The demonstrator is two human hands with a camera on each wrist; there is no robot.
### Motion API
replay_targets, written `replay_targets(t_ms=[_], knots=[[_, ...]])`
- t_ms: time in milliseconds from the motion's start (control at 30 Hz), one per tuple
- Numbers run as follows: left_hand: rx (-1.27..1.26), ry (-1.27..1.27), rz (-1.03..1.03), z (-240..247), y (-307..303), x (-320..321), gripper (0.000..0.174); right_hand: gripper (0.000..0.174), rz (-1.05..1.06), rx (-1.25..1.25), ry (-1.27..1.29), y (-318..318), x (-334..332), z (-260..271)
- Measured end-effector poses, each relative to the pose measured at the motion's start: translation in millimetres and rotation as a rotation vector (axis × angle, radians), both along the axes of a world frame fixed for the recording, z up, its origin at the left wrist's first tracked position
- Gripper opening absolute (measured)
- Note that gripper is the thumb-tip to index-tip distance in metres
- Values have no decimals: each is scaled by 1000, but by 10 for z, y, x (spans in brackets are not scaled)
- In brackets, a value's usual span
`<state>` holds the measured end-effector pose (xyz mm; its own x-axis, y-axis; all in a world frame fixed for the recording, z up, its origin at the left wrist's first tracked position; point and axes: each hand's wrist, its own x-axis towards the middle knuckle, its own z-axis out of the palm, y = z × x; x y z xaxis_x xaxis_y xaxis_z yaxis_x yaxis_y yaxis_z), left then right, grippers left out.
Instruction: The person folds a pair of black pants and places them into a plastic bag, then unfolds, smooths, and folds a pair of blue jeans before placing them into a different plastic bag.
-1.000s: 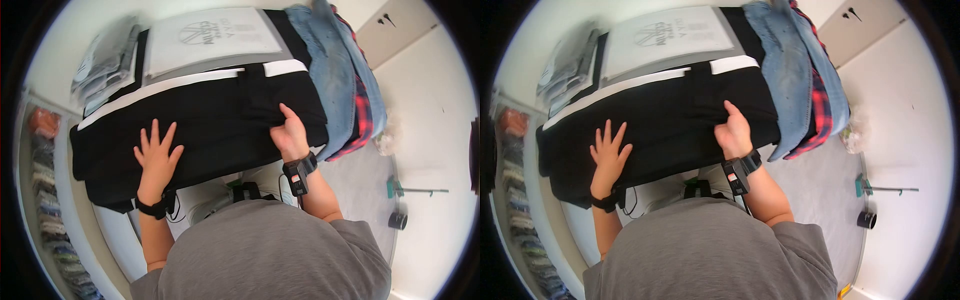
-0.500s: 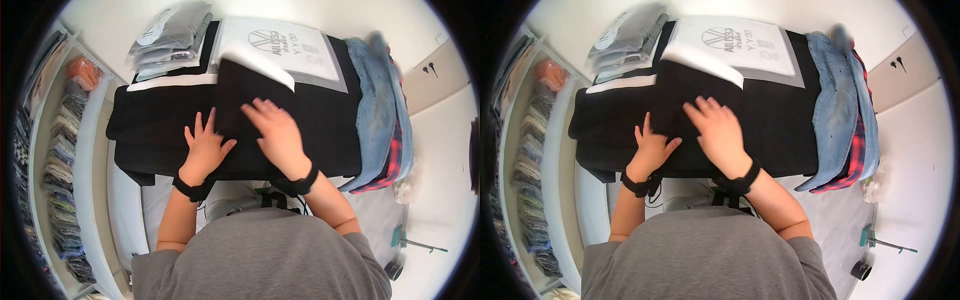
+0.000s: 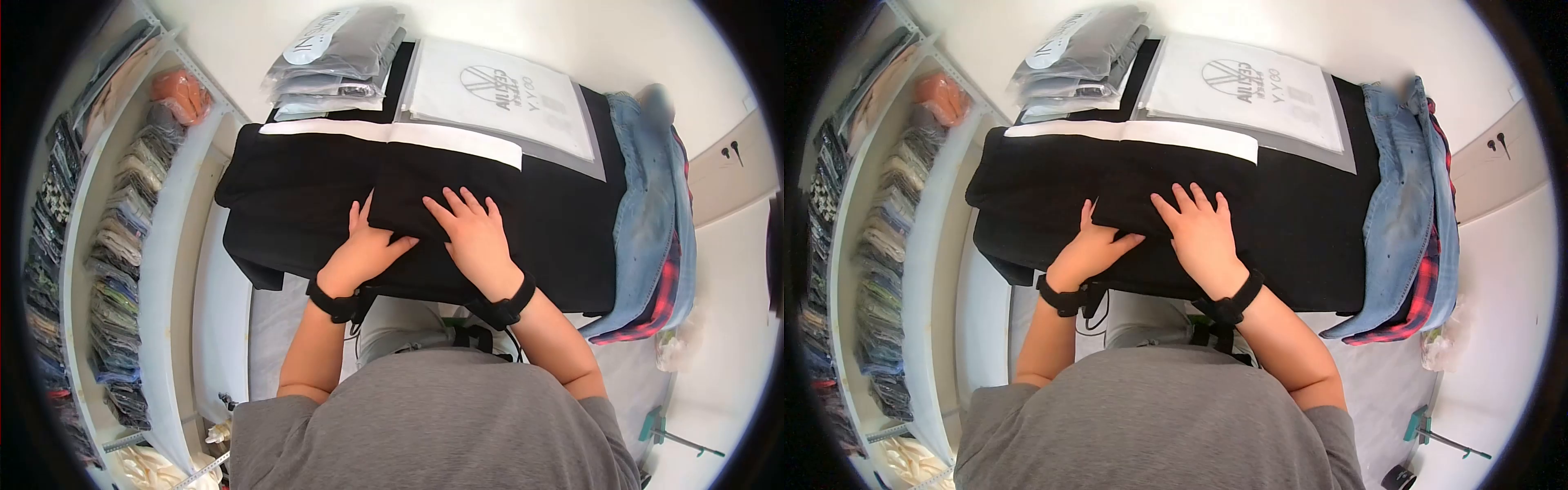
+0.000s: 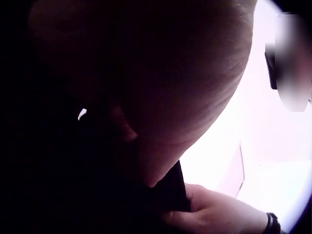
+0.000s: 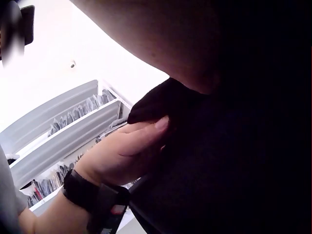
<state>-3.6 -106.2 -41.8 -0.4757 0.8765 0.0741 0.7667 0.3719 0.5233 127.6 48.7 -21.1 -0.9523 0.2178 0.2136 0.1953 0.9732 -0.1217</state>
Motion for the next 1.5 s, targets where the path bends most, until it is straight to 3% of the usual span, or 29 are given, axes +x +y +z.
replay_targets(t_ms=[33, 100, 200, 433, 500, 567, 600, 700, 767, 833, 900, 967, 1033, 1100, 1167, 1233, 1267, 1300, 1367, 1400, 1433, 1500], knots=[[-1, 4, 3, 36, -42, -39, 51, 67, 3, -1, 4, -3, -2, -7], [196, -225, -26, 106, -109, -94, 45, 66, -5, 11, 20, -9, -2, -33], [176, -279, -55, 113, -122, -112, 41, 65, -22, 2, 34, -26, -8, -27], [74, -61, -63, 28, -65, -63, 36, 60, -55, -114, 136, 45, 11, -61], [-70, 7, -41, 58, -20, -56, 38, 53, -86, -692, 287, 161, 6, 60], [-94, 52, -48, 152, -8, 4, 45, 42, -100, -951, 481, 256, 47, 195], [-117, 97, -58, 196, 9, 38, 54, 41, -150, -1158, 561, 312, 88, 213], [-75, 112, -63, 132, 12, 42, 55, 37, -253, -1785, 955, 517, 313, 167], [-114, 135, -49, 139, 30, 59, 56, 34, -353, -1711, 1084, 612, 546, 153], [-127, 134, -50, 135, 49, 60, 58, 32, -292, -2179, 1233, 733, 796, 43], [-146, 123, -49, 154, 58, 67, 58, 36, -325, -2202, 1263, 763, 1009, -14], [-174, 138, -42, 168, 79, 79, 59, 35, -562, -2405, 1329, 804, 1187, -72], [-133, 142, -45, 155, 92, 84, 59, 34, -547, -2494, 1440, 876, 1333, -203], [-152, 126, -48, 179, 116, 101, 60, 32, -487, -2553, 1251, 877, 1429, -257], [-157, 112, -33, 187, 116, 99, 60, 33, -495, -2547, 1247, 878, 1544, -227], [-166, 98, -26, 203, 124, 113, 59, 34, -458, -2416, 564, 806, 1707, -6], [-169, 100, -22, 206, 124, 117, 59, 36, -459, -2127, 480, 715, 1724, 118], [-173, 101, -19, 206, 118, 118, 59, 36, -461, -2130, 480, 693, 1689, 216], [-168, 112, -23, 192, 118, 118, 59, 40, -568, -1139, 76, 670, 1578, 363], [-158, 125, -27, 186, 117, 121, 59, 45, -541, -823, 211, 618, 1467, 432], [-159, 127, -32, 180, 119, 123, 59, 45, -545, -824, 214, 638, 1342, 367], [-168, 119, -24, 176, 124, 116, 59, 56, -419, -23, 322, 752, 1117, 115]])
